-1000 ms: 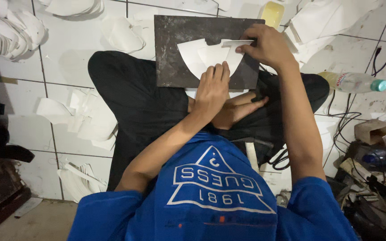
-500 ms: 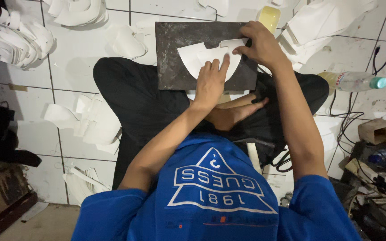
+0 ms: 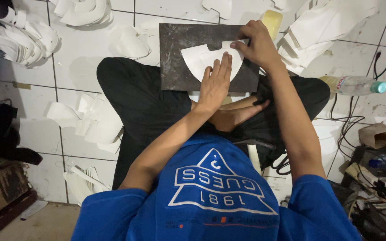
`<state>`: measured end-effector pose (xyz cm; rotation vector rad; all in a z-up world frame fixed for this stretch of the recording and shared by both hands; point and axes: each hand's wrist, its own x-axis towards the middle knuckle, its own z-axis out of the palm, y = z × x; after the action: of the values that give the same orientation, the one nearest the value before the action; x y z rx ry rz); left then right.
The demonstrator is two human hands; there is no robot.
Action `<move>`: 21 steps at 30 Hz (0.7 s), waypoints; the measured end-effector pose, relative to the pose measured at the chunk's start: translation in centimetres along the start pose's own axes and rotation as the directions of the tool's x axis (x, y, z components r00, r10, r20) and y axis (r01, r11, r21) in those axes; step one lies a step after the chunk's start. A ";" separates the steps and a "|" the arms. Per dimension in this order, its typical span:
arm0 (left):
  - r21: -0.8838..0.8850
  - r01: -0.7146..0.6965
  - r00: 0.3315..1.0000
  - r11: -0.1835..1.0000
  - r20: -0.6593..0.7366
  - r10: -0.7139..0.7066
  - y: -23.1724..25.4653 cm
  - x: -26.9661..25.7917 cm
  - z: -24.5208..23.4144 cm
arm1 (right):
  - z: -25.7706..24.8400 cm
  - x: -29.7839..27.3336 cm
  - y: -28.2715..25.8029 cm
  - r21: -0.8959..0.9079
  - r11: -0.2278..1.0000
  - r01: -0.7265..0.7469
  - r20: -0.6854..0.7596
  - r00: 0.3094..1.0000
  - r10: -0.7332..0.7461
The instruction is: The person sits on the floor and assembles white shoe parts by placing a smaller piece onto a larger piece on a dark board. They use a hammer to tap the pieces together, then lift the assembled part and place it aside. This process is repeated with additional shoe parts.
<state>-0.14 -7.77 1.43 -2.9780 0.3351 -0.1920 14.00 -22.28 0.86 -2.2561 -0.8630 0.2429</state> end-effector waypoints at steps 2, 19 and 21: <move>-0.003 -0.006 1.000 1.000 0.003 0.006 -0.1 0.0 0.0 | 0.2 -0.1 -0.2 -0.013 1.000 -0.016 -0.007 1.000 0.016; -0.041 0.055 0.998 0.998 0.007 -0.055 0.7 0.4 -1.1 | -0.4 -1.7 -3.8 -0.628 0.723 0.286 0.061 0.945 -0.321; -0.171 0.102 0.984 0.980 -0.125 -0.124 0.4 1.0 -1.6 | -1.2 -1.1 -4.9 -0.307 0.936 0.172 -0.071 0.977 -0.202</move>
<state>0.52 -8.61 3.06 -3.1576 0.2049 -0.3987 11.17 -21.01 4.93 -2.4159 -1.1144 -0.0975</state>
